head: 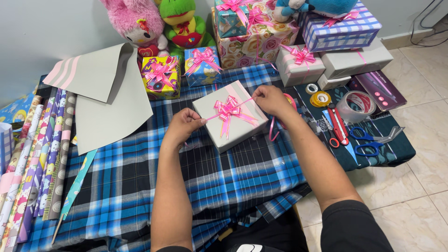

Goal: The person wraps a small box with light gray paper, folds and tapes the edges, then ties a pink ribbon around it to form a bow. The finished gift is placed on a table with other wrapped presents.

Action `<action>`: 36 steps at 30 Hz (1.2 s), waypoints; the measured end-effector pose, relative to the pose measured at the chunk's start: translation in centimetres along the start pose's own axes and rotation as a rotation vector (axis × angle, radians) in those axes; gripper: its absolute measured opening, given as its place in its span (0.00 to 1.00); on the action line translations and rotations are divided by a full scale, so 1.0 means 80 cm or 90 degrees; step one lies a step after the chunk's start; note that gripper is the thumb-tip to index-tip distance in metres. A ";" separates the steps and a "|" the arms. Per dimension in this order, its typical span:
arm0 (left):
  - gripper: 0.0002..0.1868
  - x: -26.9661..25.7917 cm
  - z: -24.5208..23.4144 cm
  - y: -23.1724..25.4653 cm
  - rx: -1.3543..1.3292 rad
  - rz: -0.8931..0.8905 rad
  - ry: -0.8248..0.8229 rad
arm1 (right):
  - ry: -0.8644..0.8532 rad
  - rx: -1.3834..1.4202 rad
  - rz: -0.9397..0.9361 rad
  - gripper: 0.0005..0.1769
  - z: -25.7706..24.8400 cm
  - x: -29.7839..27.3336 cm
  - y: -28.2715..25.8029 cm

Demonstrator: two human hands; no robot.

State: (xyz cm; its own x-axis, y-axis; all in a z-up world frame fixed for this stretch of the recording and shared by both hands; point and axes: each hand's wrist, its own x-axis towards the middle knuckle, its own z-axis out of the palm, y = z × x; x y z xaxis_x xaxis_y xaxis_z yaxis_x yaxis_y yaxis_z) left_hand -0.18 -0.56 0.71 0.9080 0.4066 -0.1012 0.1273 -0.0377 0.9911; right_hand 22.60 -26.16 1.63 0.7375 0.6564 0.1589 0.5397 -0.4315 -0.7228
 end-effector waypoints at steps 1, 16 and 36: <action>0.13 0.001 -0.001 -0.004 0.008 -0.011 0.000 | -0.011 0.052 0.053 0.08 0.003 0.000 0.005; 0.26 -0.020 -0.003 -0.004 -0.008 -0.056 0.015 | 0.002 0.492 0.069 0.04 0.044 -0.014 0.031; 0.38 -0.021 -0.011 -0.021 -0.325 0.068 -0.103 | -0.148 0.719 -0.027 0.06 0.022 -0.039 -0.002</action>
State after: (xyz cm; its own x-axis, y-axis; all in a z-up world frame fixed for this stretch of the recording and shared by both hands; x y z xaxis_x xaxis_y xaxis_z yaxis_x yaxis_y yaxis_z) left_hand -2.27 -0.35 -0.74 0.9604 0.2769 0.0299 -0.1417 0.3934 0.9084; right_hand 19.50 -27.04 0.10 0.5712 0.8062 0.1540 -0.1959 0.3161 -0.9283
